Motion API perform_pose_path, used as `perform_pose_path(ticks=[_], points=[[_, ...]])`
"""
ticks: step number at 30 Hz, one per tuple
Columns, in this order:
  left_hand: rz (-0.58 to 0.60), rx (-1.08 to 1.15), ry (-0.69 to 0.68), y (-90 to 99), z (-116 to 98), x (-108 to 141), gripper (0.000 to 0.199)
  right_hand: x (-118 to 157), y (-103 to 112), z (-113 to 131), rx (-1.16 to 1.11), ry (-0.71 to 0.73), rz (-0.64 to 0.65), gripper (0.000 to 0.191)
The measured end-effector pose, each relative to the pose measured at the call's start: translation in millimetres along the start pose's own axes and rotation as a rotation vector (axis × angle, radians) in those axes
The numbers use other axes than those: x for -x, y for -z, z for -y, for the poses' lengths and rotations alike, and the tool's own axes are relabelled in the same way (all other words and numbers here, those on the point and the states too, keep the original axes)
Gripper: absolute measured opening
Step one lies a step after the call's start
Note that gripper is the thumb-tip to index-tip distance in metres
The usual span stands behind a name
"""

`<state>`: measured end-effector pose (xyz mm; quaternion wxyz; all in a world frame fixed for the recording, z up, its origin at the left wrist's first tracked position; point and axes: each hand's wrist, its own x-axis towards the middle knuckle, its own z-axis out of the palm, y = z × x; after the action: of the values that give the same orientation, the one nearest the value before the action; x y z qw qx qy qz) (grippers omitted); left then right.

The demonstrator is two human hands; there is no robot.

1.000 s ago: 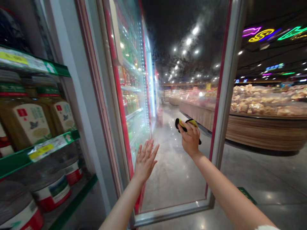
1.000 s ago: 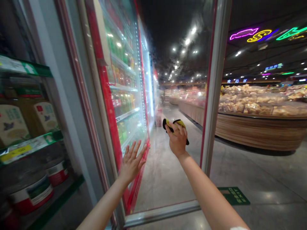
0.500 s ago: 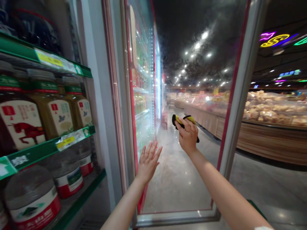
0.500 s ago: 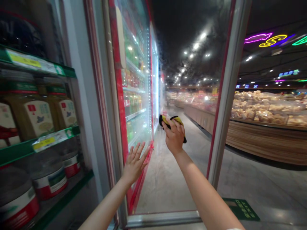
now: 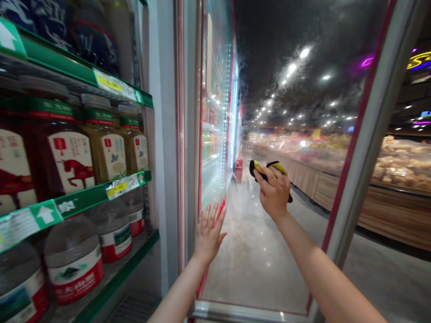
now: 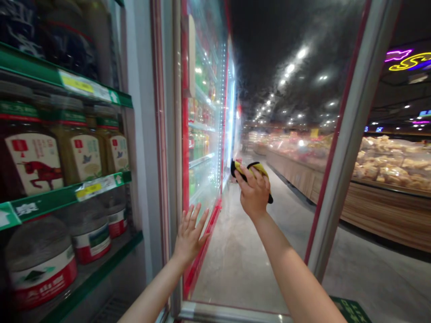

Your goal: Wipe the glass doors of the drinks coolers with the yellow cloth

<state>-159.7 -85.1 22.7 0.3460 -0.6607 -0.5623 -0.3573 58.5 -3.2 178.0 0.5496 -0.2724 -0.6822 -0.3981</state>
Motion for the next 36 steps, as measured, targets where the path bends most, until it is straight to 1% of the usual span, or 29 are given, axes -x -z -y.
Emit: perform_pose_path(ticks=[2, 4, 5, 7, 9, 10, 11, 12, 14, 16, 18, 19, 21, 23, 24, 25, 26, 28, 30, 31, 32, 34, 36], points=[[0.005, 0.012, 0.006, -1.9, 0, 1, 0.109, -18, -9, 11, 0.011, -0.082, -0.047, 0.048], [0.001, 0.016, 0.022, -5.4, -2, 1, 0.117, -26, -18, 30, -0.004, -0.074, -0.033, 0.048], [-0.006, 0.015, 0.031, -7.5, -4, 1, 0.12, -25, -20, 39, -0.018, -0.029, -0.003, 0.047], [-0.021, 0.015, 0.044, -11.0, -6, 1, 0.124, -13, -20, 52, -0.053, 0.133, 0.082, 0.044], [-0.03, 0.02, 0.049, -13.2, -8, 2, 0.124, 3, -16, 53, -0.08, 0.304, 0.151, 0.042], [-0.03, 0.023, 0.053, -13.7, -9, 2, 0.124, 10, -13, 51, -0.087, 0.357, 0.169, 0.042], [-0.03, 0.027, 0.058, -14.0, -10, 2, 0.123, 14, -11, 47, -0.089, 0.376, 0.174, 0.041], [-0.028, 0.031, 0.062, -14.1, -11, 1, 0.122, 15, -11, 44, -0.087, 0.36, 0.167, 0.042], [-0.018, 0.035, 0.07, -14.3, -13, 0, 0.119, 8, -14, 44, -0.076, 0.26, 0.133, 0.045], [-0.01, 0.038, 0.078, -14.3, -14, 0, 0.117, -3, -21, 54, -0.06, 0.139, 0.088, 0.047], [0.001, 0.045, 0.086, -14.0, -15, 2, 0.114, -10, -29, 69, -0.055, 0.093, 0.07, 0.047], [0.008, 0.051, 0.085, -13.8, -14, 4, 0.112, -10, -32, 75, -0.062, 0.112, 0.08, 0.046], [0.022, 0.06, 0.088, -13.7, -9, 11, 0.11, -3, -31, 81, -0.091, 0.221, 0.138, 0.042], [0.034, 0.073, 0.099, -14.5, -4, 18, 0.11, 8, -26, 75, -0.113, 0.344, 0.213, 0.039], [0.039, 0.079, 0.109, -15.6, -1, 21, 0.111, 13, -22, 69, -0.115, 0.381, 0.236, 0.039], [0.041, 0.085, 0.121, -17.1, 0, 24, 0.114, 16, -20, 63, -0.112, 0.391, 0.245, 0.039], [0.041, 0.089, 0.13, -18.8, 2, 26, 0.117, 16, -18, 59, -0.105, 0.37, 0.24, 0.039], [0.029, 0.089, 0.139, -22.8, 2, 27, 0.123, 12, -20, 58, -0.083, 0.264, 0.204, 0.04], [0.015, 0.089, 0.145, -26.0, 1, 27, 0.125, 5, -25, 69, -0.063, 0.141, 0.169, 0.042], [0.011, 0.09, 0.145, -27.1, 1, 26, 0.125, 3, -28, 78, -0.061, 0.104, 0.162, 0.042], [0.009, 0.09, 0.145, -27.8, 1, 26, 0.125, 4, -30, 86, -0.068, 0.096, 0.167, 0.041], [0.008, 0.089, 0.136, -28.0, 2, 26, 0.124, 10, -31, 97, -0.112, 0.174, 0.203, 0.039], [0.011, 0.086, 0.124, -27.4, 4, 27, 0.122, 19, -29, 95, -0.157, 0.31, 0.242, 0.035]])
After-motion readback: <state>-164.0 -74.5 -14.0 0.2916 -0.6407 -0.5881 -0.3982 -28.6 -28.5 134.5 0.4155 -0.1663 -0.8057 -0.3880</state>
